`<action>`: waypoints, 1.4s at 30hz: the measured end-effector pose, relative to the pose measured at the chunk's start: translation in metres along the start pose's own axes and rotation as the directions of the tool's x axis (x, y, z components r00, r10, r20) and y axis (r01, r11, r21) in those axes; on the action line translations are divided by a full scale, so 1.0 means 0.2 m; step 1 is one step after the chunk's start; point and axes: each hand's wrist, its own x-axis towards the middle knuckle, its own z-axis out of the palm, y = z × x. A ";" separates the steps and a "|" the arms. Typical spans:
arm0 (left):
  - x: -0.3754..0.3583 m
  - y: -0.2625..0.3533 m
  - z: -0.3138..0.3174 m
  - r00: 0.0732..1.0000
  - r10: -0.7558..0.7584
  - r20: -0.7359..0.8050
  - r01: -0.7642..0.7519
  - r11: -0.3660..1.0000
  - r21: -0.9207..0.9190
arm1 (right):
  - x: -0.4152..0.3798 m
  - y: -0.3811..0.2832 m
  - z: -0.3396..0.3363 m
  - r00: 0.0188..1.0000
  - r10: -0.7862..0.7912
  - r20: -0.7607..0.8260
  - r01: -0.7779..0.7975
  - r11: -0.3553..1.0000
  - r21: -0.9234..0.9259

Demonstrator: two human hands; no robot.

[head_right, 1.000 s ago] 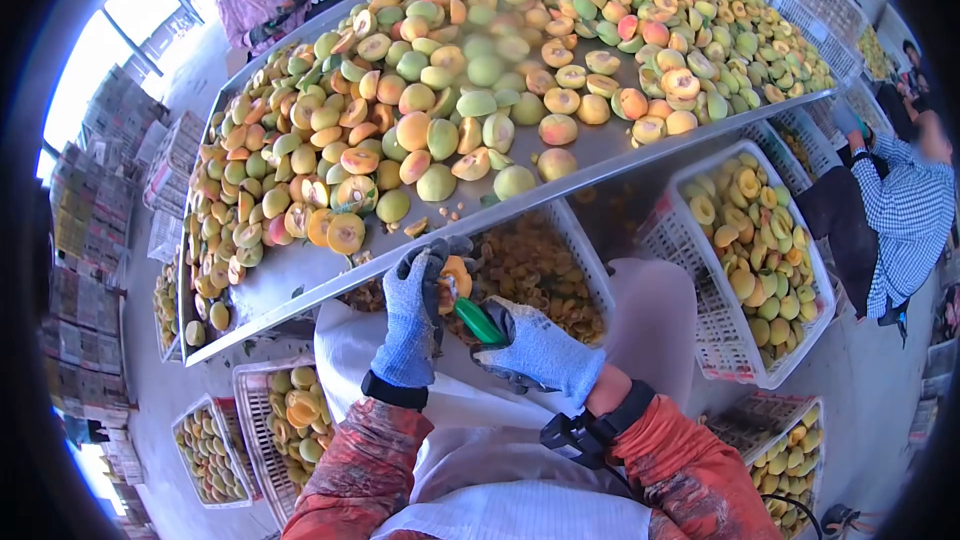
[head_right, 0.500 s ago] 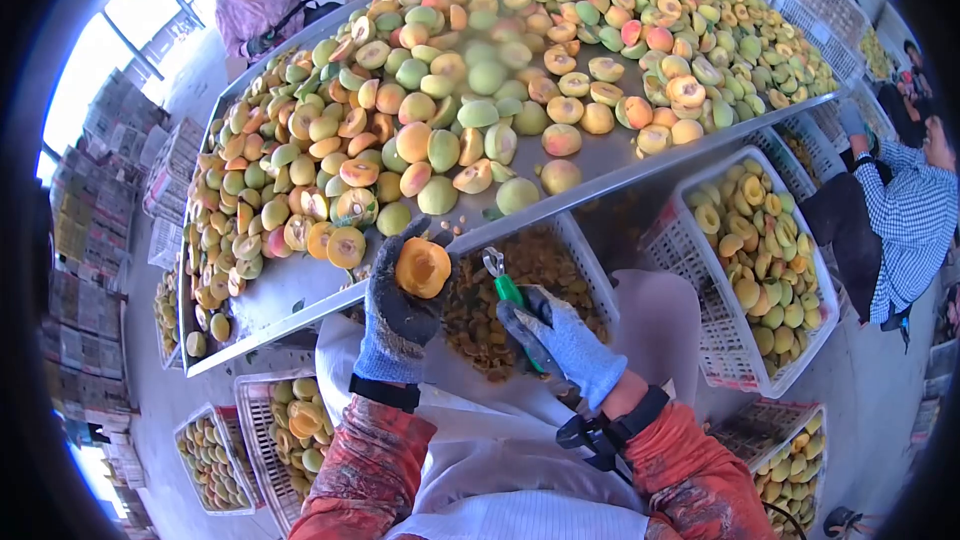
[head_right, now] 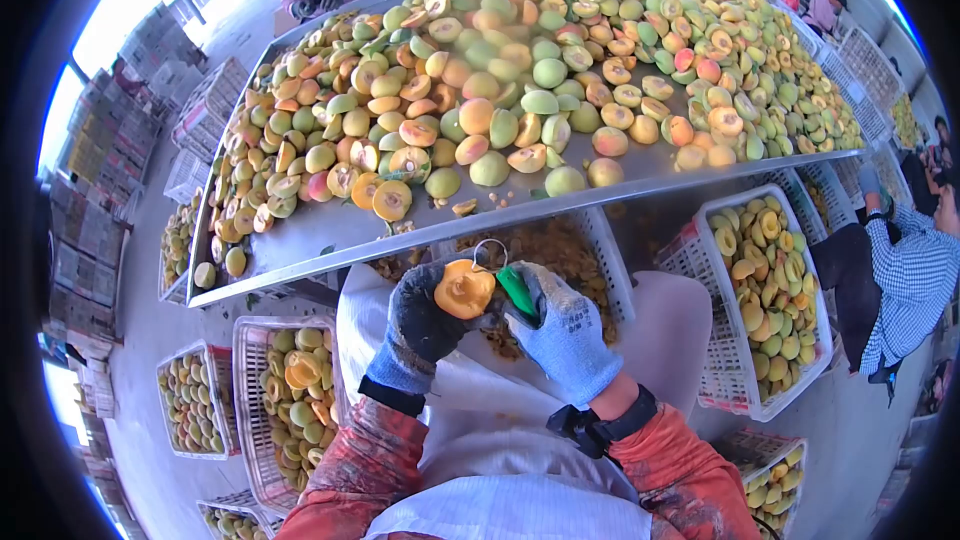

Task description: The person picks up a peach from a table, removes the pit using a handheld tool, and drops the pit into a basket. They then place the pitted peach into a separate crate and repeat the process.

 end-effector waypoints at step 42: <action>0.01 0.43 -0.22 0.970 0.066 -0.234 -0.076 0.996 -0.034 | -0.06 -0.05 0.10 0.983 0.057 0.174 -0.075 0.992 0.103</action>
